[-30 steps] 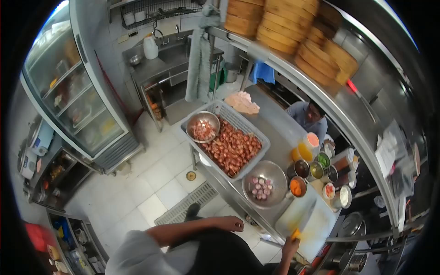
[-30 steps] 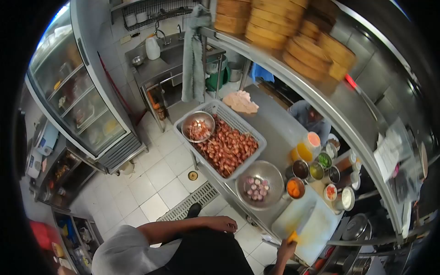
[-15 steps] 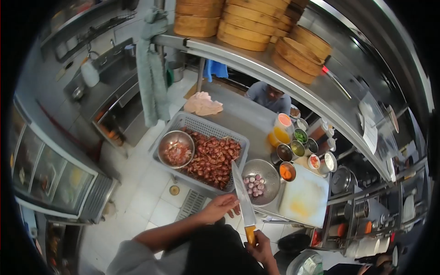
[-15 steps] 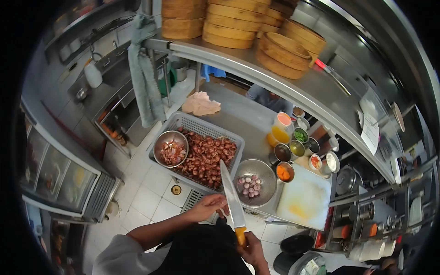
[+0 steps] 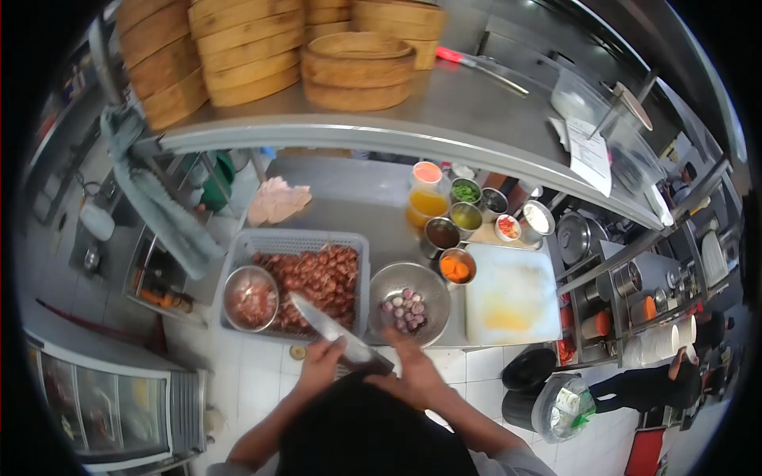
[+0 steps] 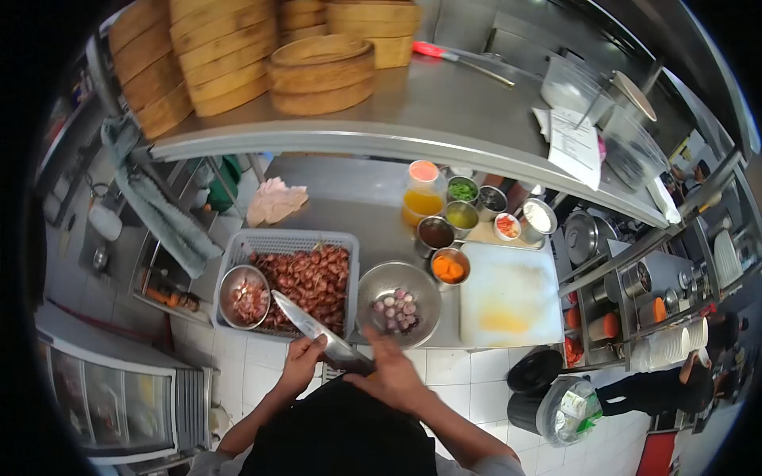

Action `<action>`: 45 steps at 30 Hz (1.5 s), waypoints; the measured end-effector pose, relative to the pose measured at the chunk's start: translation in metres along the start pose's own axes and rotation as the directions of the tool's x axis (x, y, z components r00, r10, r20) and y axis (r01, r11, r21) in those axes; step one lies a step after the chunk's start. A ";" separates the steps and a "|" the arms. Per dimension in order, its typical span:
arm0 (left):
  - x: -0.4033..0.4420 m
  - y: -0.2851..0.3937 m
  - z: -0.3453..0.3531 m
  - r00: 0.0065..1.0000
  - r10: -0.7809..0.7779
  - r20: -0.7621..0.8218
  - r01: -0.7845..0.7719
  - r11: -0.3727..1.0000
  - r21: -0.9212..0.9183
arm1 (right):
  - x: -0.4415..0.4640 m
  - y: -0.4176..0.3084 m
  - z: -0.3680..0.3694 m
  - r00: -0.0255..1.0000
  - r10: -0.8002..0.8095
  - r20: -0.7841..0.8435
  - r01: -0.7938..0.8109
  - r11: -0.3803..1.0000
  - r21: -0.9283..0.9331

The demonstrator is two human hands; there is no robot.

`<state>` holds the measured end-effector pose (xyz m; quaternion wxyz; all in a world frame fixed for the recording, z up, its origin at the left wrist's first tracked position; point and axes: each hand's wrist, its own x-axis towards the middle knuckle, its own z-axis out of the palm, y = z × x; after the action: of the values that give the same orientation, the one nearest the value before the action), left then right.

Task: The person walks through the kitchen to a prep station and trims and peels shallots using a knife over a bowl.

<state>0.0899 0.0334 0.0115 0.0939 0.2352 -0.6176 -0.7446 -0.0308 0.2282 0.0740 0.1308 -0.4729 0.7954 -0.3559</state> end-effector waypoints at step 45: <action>0.256 0.006 -0.105 0.946 0.272 0.177 -0.272 0.365 0.890 | 0.009 -0.021 0.058 0.746 0.603 0.282 -0.467 0.172 0.867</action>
<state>-0.0855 -0.1699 -0.0555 0.0736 0.1435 -0.9501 -0.2669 0.0100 0.1883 0.0482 0.4297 0.0111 0.5886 -0.6847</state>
